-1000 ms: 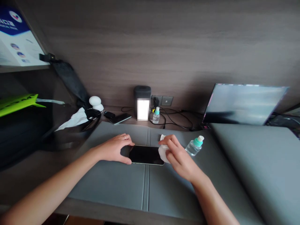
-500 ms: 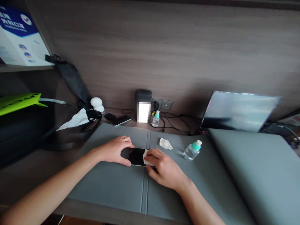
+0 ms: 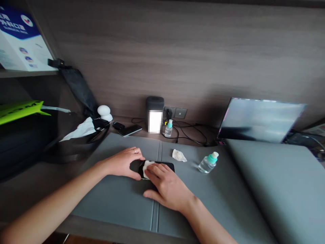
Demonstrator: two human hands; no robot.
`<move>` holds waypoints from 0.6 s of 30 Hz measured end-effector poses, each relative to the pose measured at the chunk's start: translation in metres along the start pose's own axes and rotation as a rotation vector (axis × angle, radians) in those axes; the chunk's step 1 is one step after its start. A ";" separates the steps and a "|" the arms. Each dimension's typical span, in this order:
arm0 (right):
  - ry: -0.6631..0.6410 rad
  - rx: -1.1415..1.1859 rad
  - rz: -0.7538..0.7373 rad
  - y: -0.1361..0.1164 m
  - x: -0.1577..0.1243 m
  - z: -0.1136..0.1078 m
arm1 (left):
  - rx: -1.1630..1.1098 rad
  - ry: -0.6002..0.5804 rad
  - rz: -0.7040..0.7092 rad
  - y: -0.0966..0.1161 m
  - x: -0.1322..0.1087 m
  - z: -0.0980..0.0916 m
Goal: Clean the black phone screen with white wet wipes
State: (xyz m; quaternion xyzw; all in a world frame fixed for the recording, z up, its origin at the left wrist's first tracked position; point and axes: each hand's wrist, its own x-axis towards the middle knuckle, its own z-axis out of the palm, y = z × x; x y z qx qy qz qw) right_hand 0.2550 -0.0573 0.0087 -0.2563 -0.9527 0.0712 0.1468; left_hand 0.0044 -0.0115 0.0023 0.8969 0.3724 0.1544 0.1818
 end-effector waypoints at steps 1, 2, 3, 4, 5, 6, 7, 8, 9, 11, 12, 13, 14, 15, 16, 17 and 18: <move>-0.004 -0.003 -0.016 0.000 0.001 0.000 | 0.002 0.002 0.000 0.000 0.000 0.000; -0.005 -0.008 -0.016 0.000 0.001 0.000 | 0.003 0.003 -0.001 0.000 0.000 0.000; -0.002 -0.013 -0.002 0.000 0.001 0.000 | 0.003 0.003 -0.003 0.001 0.000 -0.001; 0.004 -0.017 0.022 0.000 0.001 -0.001 | 0.002 -0.001 -0.006 0.001 0.000 -0.001; 0.011 -0.021 0.046 0.001 0.001 -0.002 | 0.001 -0.006 -0.008 0.001 0.000 -0.001; 0.016 -0.024 0.063 0.000 0.000 -0.002 | 0.000 -0.009 -0.010 0.001 0.000 -0.001; 0.016 -0.024 0.063 -0.001 0.000 -0.002 | -0.002 -0.011 -0.009 0.002 0.000 -0.001; 0.013 -0.022 0.048 -0.002 0.001 -0.001 | -0.005 -0.011 -0.006 0.002 0.000 -0.001; 0.008 -0.020 0.025 -0.004 0.001 0.000 | -0.008 -0.009 -0.003 0.002 0.000 -0.001; -0.006 -0.012 -0.021 -0.006 0.002 0.003 | -0.011 -0.001 -0.001 0.003 0.000 -0.001; -0.013 -0.007 -0.030 -0.007 0.002 0.004 | -0.011 0.003 -0.002 0.002 0.000 -0.001; -0.017 -0.004 -0.025 -0.007 0.003 0.004 | -0.009 0.003 -0.003 0.002 0.000 0.000; -0.017 -0.003 -0.006 -0.007 0.003 0.004 | -0.007 0.001 -0.006 0.002 0.000 0.000; -0.012 -0.005 0.022 -0.006 0.003 0.004 | -0.004 -0.002 -0.008 0.001 0.000 0.000; -0.005 -0.008 0.049 -0.005 0.003 0.005 | -0.002 -0.007 -0.009 0.001 0.000 0.000; 0.002 -0.011 0.069 -0.004 0.003 0.005 | -0.001 -0.011 -0.009 0.001 0.000 0.000; 0.009 -0.014 0.075 -0.003 0.004 0.006 | -0.002 -0.014 -0.009 0.000 0.000 0.000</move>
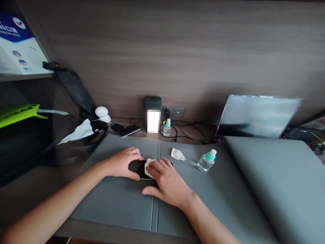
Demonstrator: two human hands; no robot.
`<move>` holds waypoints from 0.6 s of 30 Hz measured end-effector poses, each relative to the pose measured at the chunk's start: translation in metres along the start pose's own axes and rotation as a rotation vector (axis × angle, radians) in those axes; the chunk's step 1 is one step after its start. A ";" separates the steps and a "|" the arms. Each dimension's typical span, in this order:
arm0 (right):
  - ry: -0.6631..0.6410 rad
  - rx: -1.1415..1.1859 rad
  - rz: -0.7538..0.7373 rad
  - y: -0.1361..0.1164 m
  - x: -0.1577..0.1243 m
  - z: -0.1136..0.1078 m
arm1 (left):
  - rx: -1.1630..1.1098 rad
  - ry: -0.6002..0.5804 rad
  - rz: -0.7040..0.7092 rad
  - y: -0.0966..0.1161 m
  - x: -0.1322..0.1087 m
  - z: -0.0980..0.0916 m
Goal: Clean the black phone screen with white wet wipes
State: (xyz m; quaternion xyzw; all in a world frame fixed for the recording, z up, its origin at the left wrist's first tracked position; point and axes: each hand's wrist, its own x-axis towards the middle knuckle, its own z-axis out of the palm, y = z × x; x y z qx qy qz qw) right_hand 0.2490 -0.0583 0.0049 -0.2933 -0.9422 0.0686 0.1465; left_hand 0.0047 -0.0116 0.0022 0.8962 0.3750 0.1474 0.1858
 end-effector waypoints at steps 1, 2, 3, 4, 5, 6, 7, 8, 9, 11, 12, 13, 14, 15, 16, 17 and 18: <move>0.005 -0.002 -0.009 0.000 0.000 0.001 | -0.002 -0.002 -0.001 0.000 0.000 0.000; 0.005 -0.004 -0.026 0.000 0.000 0.002 | -0.006 -0.003 -0.003 -0.001 0.000 0.000; 0.001 -0.008 -0.043 0.000 0.000 0.003 | -0.008 -0.003 -0.006 -0.001 0.000 0.001; -0.002 -0.012 -0.054 -0.001 0.000 0.003 | -0.011 -0.001 -0.008 -0.001 0.000 0.001; -0.006 -0.014 -0.054 -0.001 0.000 0.003 | -0.012 0.001 -0.009 -0.001 0.000 0.001; -0.010 -0.012 -0.043 -0.001 -0.001 0.002 | -0.011 0.003 -0.009 -0.002 0.000 0.001; -0.013 -0.006 -0.022 -0.001 -0.001 0.000 | -0.011 0.003 -0.008 -0.002 0.001 0.001; -0.012 0.002 0.004 -0.001 -0.002 -0.002 | -0.012 0.004 -0.007 -0.002 0.001 0.001; -0.009 0.011 0.028 0.000 -0.002 -0.004 | -0.014 0.003 -0.008 -0.002 0.001 0.001; -0.001 0.028 0.053 -0.001 -0.002 -0.006 | -0.021 0.003 -0.012 -0.003 0.001 0.001; 0.000 0.036 0.045 -0.001 -0.002 -0.007 | -0.024 0.003 -0.014 -0.003 0.001 0.001; -0.001 0.044 0.024 -0.001 -0.001 -0.006 | -0.026 0.003 -0.016 -0.003 0.001 0.002; -0.005 0.051 -0.002 -0.002 -0.001 -0.006 | -0.027 0.006 -0.018 -0.003 0.001 0.002; -0.011 0.058 -0.027 -0.002 0.000 -0.006 | -0.028 0.008 -0.018 -0.003 0.002 0.003; -0.015 0.064 -0.042 -0.001 0.000 -0.005 | -0.028 0.009 -0.017 -0.004 0.002 0.003; -0.015 0.066 -0.041 0.000 0.000 -0.005 | -0.027 0.009 -0.015 -0.004 0.002 0.003; -0.009 0.064 -0.023 0.002 -0.001 -0.006 | -0.026 0.009 -0.013 -0.005 0.001 0.003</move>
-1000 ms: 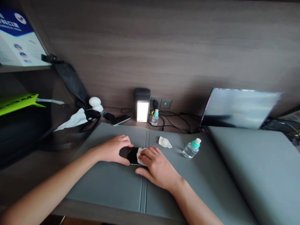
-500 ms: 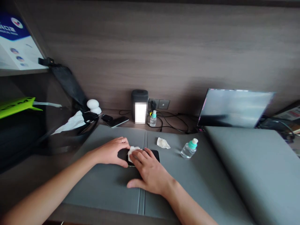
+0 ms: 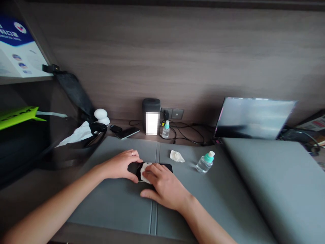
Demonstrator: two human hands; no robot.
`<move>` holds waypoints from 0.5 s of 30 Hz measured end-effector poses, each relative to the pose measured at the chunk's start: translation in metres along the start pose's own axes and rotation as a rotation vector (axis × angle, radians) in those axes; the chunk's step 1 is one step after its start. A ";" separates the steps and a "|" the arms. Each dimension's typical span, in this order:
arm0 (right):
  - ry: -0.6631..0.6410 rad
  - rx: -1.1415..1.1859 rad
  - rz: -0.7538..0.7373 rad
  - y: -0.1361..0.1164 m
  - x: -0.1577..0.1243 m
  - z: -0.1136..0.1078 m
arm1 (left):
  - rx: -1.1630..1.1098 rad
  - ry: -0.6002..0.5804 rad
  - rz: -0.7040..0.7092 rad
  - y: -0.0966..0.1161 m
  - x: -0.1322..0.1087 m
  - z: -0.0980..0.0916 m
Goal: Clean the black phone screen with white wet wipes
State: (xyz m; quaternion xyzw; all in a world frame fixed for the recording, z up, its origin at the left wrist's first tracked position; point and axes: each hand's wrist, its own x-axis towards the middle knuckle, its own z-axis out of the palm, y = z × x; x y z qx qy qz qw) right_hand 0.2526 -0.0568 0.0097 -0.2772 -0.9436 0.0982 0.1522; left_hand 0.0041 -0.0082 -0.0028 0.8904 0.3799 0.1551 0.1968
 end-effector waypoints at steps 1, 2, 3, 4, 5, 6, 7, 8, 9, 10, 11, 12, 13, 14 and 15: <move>0.011 -0.006 0.028 0.002 -0.001 -0.001 | 0.000 0.001 0.002 -0.001 0.000 0.000; 0.024 -0.014 0.059 0.004 -0.002 -0.002 | -0.002 0.002 0.004 -0.001 0.000 0.000; 0.038 -0.024 0.086 0.005 -0.003 -0.002 | -0.005 0.004 0.005 -0.001 0.000 0.000; 0.050 -0.032 0.103 0.006 -0.003 -0.003 | -0.008 0.007 0.006 -0.001 0.000 0.000; 0.054 -0.036 0.107 0.005 -0.003 -0.003 | -0.011 0.007 0.007 -0.001 0.000 0.000; 0.050 -0.033 0.098 0.004 -0.003 -0.002 | -0.013 0.006 0.008 -0.001 0.000 0.000; 0.041 -0.028 0.078 0.002 -0.002 -0.002 | -0.012 0.004 0.007 -0.001 0.000 0.000; 0.028 -0.020 0.050 0.000 -0.001 -0.001 | -0.010 0.003 0.006 0.000 0.000 0.000; 0.014 -0.011 0.022 -0.001 0.001 -0.001 | -0.007 0.004 0.004 0.000 0.000 0.000; 0.003 -0.004 0.001 -0.002 0.001 -0.001 | -0.003 0.005 0.004 0.001 0.000 0.000; 0.000 -0.002 -0.006 -0.002 0.002 -0.002 | 0.001 0.007 0.004 0.001 0.000 0.000; 0.006 -0.008 0.004 -0.001 0.002 -0.002 | 0.005 0.008 0.005 0.001 0.000 -0.001; 0.021 -0.019 0.028 0.001 0.001 -0.003 | 0.006 0.007 0.005 0.001 0.000 -0.001; 0.041 -0.034 0.057 0.003 0.000 -0.004 | 0.004 0.005 0.005 0.001 0.000 -0.001; 0.063 -0.049 0.083 0.005 0.000 -0.004 | -0.001 0.003 0.004 0.001 -0.001 -0.002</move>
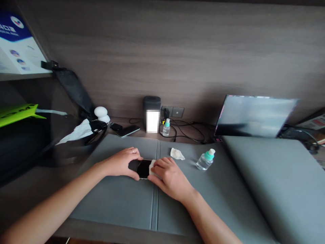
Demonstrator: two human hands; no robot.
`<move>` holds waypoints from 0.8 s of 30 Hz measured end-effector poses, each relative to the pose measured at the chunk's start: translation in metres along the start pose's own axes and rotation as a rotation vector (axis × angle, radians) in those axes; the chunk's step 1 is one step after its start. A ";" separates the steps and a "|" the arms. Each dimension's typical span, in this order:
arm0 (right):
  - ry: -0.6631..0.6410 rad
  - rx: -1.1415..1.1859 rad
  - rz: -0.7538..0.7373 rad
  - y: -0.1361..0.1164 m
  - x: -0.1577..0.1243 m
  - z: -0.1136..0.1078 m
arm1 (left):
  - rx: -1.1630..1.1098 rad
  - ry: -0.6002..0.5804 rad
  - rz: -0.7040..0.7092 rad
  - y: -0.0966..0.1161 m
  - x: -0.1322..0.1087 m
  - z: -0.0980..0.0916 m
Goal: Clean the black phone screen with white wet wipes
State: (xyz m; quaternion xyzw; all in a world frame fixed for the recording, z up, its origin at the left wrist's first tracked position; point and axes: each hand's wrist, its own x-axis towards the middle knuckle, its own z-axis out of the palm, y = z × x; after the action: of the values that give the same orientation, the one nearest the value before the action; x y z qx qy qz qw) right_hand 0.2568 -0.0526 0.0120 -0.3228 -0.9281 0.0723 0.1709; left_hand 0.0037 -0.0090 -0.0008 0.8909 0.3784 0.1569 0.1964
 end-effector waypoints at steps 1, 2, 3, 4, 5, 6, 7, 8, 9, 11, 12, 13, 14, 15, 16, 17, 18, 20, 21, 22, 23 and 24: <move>0.018 -0.012 0.017 0.001 0.000 0.000 | -0.005 -0.003 -0.003 0.000 0.000 0.000; 0.025 -0.017 0.021 0.001 0.000 0.000 | -0.008 -0.006 -0.005 0.000 0.000 -0.001; 0.022 -0.013 0.009 0.000 0.000 0.001 | -0.009 -0.008 -0.008 0.000 0.000 -0.001; 0.009 -0.003 -0.014 -0.002 0.000 0.001 | -0.007 -0.010 -0.011 0.000 0.000 -0.001; -0.007 0.011 -0.040 -0.004 0.001 0.002 | -0.003 -0.010 -0.012 0.000 0.000 -0.001; -0.024 0.026 -0.064 -0.005 0.002 0.002 | 0.000 -0.011 -0.011 0.000 0.000 0.000; -0.038 0.039 -0.079 -0.005 0.002 0.001 | 0.001 -0.011 -0.009 0.000 0.000 0.000; -0.044 0.047 -0.079 -0.005 0.002 0.001 | 0.001 -0.010 -0.007 -0.001 0.000 0.000; -0.042 0.049 -0.065 -0.004 0.001 0.000 | 0.001 -0.009 -0.004 -0.001 0.000 0.000; -0.019 0.040 -0.021 0.000 -0.001 -0.001 | 0.001 -0.007 -0.001 -0.002 0.000 0.001; -0.005 0.035 -0.004 0.001 -0.001 -0.002 | 0.002 -0.006 -0.002 -0.001 -0.001 0.001; 0.003 0.032 0.000 0.002 -0.002 -0.002 | 0.004 -0.005 -0.004 -0.001 -0.001 0.001; 0.002 0.036 -0.009 0.002 -0.002 -0.001 | 0.007 -0.005 -0.006 -0.001 -0.001 0.001; -0.008 0.045 -0.029 0.001 -0.001 0.000 | 0.011 -0.004 -0.008 0.000 -0.001 0.001; -0.022 0.056 -0.053 0.000 -0.001 0.000 | 0.015 -0.004 -0.008 0.000 0.000 0.001; -0.038 0.067 -0.073 0.000 0.000 0.001 | 0.017 -0.004 -0.008 0.000 0.000 0.001; -0.050 0.076 -0.086 0.000 0.000 0.001 | 0.017 -0.005 -0.005 0.000 0.000 0.000; -0.051 0.080 -0.070 0.003 0.000 0.000 | 0.013 -0.008 -0.001 0.000 -0.001 0.000; -0.040 0.076 -0.047 0.005 0.000 -0.001 | 0.011 -0.010 0.000 0.000 -0.001 0.000; -0.028 0.072 -0.023 0.006 -0.001 -0.002 | 0.008 -0.011 -0.001 0.000 -0.001 -0.001; -0.018 0.069 -0.005 0.008 -0.001 -0.003 | 0.007 -0.011 -0.002 0.000 -0.001 -0.001; -0.013 0.070 0.003 0.008 -0.002 -0.003 | 0.007 -0.010 -0.005 0.000 -0.002 -0.001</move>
State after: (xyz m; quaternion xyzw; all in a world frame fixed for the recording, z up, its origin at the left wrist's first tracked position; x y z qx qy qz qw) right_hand 0.2634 -0.0474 0.0125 -0.3175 -0.9256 0.1070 0.1759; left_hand 0.0027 -0.0103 -0.0003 0.8915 0.3800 0.1503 0.1954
